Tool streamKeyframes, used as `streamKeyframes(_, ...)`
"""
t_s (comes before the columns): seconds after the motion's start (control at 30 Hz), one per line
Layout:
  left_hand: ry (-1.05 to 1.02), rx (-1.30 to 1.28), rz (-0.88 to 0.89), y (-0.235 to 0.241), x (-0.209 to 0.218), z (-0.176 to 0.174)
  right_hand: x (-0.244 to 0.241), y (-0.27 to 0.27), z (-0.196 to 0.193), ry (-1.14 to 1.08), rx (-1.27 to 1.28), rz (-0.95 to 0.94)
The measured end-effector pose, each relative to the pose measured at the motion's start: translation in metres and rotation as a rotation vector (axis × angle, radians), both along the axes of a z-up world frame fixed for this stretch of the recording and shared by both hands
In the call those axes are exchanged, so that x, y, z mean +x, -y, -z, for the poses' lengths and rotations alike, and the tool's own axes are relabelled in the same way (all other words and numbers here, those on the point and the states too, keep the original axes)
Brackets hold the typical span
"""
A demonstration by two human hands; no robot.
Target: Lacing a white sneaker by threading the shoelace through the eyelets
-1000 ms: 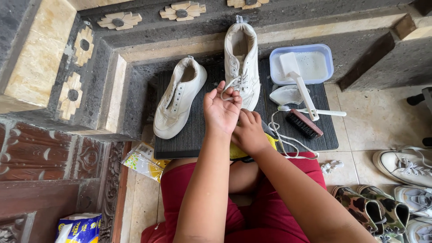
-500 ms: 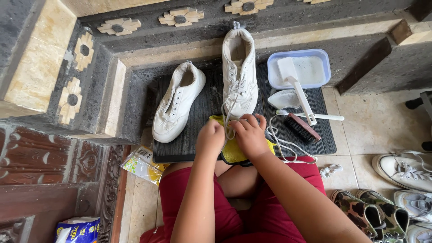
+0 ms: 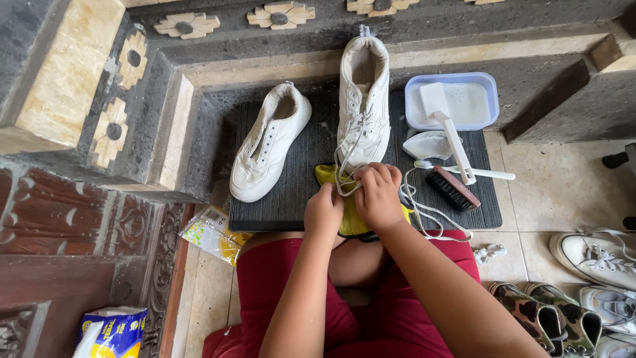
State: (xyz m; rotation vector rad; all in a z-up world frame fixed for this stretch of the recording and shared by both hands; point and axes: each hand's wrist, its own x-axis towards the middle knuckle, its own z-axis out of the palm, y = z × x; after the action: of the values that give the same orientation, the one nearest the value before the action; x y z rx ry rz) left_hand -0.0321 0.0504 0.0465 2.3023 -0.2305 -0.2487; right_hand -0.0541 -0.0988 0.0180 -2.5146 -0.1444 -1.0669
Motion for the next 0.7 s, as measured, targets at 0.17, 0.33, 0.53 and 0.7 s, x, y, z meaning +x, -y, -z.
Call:
streamKeyframes(0.17, 0.152, -0.246, -0.291, -0.001, -0.001, 0.019, -0.001, -0.003, -0.009, -0.064, -0.035, -0.098)
streamKeyframes(0.33, 0.175, -0.527, -0.436, 0.003, 0.003, 0.03, 0.001, -0.005, -0.006, -0.063, -0.079, -0.112)
streamKeyframes(0.53, 0.101, -0.958, -0.532, 0.009, 0.022, 0.05, 0.002, -0.006, -0.004, -0.063, -0.068, -0.112)
streamKeyframes(0.7, -0.017, -1.059, -0.508, 0.014, 0.025, 0.009, 0.002, -0.006, -0.006, -0.068, -0.066, -0.128)
